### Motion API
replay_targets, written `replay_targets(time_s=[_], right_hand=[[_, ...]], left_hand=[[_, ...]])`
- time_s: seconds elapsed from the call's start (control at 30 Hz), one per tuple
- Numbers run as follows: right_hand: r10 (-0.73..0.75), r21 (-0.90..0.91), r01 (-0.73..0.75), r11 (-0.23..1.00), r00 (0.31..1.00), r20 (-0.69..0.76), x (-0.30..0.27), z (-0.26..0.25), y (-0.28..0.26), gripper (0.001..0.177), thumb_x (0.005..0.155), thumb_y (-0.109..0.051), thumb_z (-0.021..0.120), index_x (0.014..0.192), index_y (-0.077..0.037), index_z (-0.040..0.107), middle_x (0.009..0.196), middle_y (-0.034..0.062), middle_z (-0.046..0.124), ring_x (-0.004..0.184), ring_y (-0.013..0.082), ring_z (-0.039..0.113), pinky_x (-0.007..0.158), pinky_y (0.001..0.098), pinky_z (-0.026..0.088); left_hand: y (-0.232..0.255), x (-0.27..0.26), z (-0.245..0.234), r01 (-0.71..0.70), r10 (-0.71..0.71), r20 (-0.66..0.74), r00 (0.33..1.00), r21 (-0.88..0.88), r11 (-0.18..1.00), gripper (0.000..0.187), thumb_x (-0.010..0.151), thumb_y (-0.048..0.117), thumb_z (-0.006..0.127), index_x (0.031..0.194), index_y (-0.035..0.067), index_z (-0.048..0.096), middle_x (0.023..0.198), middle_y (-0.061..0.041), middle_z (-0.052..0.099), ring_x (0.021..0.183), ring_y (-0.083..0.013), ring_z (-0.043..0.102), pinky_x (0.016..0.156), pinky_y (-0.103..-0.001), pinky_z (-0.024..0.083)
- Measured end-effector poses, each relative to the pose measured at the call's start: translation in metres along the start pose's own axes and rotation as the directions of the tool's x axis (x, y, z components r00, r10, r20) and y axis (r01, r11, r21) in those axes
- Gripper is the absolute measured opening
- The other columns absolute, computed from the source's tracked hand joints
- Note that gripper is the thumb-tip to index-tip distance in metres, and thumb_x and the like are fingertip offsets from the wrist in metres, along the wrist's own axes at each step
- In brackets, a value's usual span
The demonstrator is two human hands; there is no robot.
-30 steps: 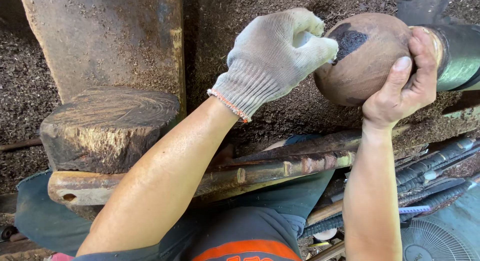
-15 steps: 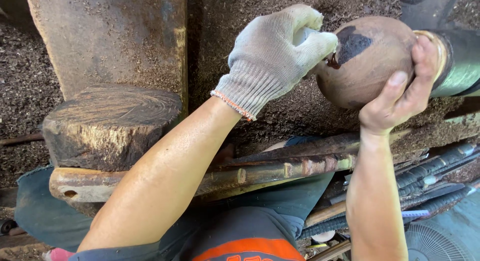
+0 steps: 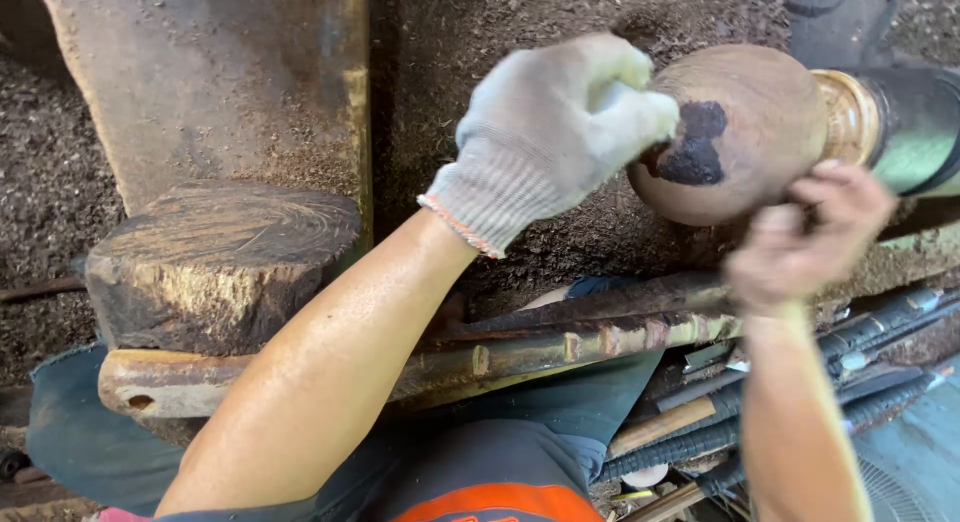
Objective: Applying glue or resin to a wooden bowl mounted on a lathe.
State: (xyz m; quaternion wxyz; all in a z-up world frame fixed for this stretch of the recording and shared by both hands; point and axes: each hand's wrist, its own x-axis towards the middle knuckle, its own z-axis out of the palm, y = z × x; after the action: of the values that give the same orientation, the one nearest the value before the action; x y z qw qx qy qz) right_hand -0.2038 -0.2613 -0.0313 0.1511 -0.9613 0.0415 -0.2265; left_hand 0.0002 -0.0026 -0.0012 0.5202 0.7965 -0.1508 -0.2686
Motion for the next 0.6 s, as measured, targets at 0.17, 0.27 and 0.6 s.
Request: replay_targets(time_s=[0.17,0.27,0.6], right_hand=[[-0.084,0.107,0.045,0.993,0.916,0.393,0.089,-0.005,0.023,0.025,0.108,-0.002,0.048,0.124,0.011,0.062,0.128,0.0237,0.066,0.120,0.0336,0.067,0.110,0.0439,0.056],[0.537,-0.121,-0.694,0.709,0.422,0.730,0.157,0.034,-0.007,0.028,0.106,-0.030,0.056,0.120,-0.011,0.073,0.108,0.0105,0.072,0.092,0.0241,0.069,0.078,0.0404,0.056],[0.612,-0.128,-0.761,0.636,0.396,0.684,0.149,0.028,-0.014,0.031,0.106,-0.036,0.059,0.121,-0.015,0.077,0.109,0.0101,0.076,0.088,0.0243,0.073,0.085,0.0394,0.059]], left_hand=[[-0.002,-0.002,0.003,-0.040,0.040,0.006,0.999,-0.009,0.999,0.040,0.080,0.053,0.071,0.102,0.020,0.078,0.085,-0.004,0.079,0.079,-0.0206,0.078,0.074,-0.035,0.061],[0.005,-0.003,-0.004,-0.030,0.030,-0.002,1.000,-0.023,0.999,0.038,0.081,0.053,0.071,0.101,0.021,0.078,0.086,-0.005,0.079,0.081,-0.0207,0.079,0.076,-0.035,0.062],[0.004,-0.002,-0.007,-0.070,0.070,0.000,0.998,-0.063,0.996,0.041,0.082,0.051,0.073,0.105,0.017,0.078,0.089,-0.006,0.079,0.082,-0.0197,0.079,0.075,-0.034,0.062]])
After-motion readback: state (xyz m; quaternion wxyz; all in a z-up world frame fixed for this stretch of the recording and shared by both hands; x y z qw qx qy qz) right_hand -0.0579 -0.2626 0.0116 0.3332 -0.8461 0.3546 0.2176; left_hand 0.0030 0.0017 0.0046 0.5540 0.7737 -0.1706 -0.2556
